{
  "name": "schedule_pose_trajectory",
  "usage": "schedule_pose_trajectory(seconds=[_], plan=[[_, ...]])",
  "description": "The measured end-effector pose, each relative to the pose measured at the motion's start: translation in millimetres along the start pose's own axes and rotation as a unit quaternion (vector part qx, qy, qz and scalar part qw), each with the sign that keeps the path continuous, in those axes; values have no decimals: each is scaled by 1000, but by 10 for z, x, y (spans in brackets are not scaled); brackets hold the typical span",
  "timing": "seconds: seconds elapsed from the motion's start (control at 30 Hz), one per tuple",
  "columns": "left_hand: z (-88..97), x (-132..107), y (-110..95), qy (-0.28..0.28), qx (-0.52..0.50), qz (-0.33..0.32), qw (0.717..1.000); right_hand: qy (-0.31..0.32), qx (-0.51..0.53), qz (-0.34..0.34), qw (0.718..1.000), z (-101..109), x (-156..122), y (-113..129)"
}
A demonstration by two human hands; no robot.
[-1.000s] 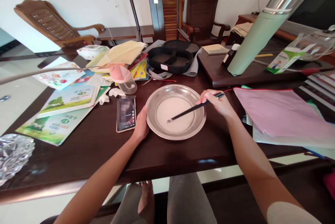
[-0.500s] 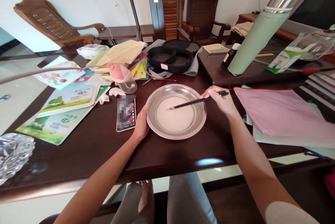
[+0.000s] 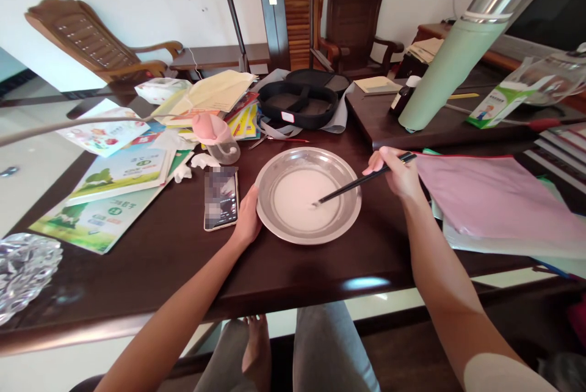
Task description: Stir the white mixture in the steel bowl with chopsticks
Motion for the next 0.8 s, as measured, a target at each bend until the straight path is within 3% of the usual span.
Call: schedule_pose_trajectory(seconds=[0.1, 0.17, 0.33, 0.4, 0.57, 0.73, 0.8], plan=[[3, 5, 1, -4, 1, -1, 1000, 88, -14, -24, 996, -156, -73, -26], [0, 6, -4, -3, -1, -4, 1000, 114, -36, -20, 993, -219, -106, -10], [-12, 2, -13, 8, 0, -8, 1000, -1, -29, 7, 1000, -17, -15, 19], [-14, 2, -10, 10, -1, -6, 1000, 7, -5, 0, 1000, -9, -12, -5], [-9, 9, -5, 10, 1, -9, 1000, 113, -35, -17, 993, -226, -109, -6], [-1, 18, 8, 12, 3, -13, 1000, 17, -34, 5, 999, -82, -38, 44], [-2, 18, 18, 13, -2, -8, 1000, 20, -17, -1, 1000, -68, -34, 23]])
Point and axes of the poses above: each hand's wrist, its own x-axis towards the middle knuckle, its own z-axis out of the back of the hand, y = z × x, the point moved 7 cm from there along x, towards the middle knuckle, and after that the axes turned 15 degrees about -y, right-handed, at the moved point
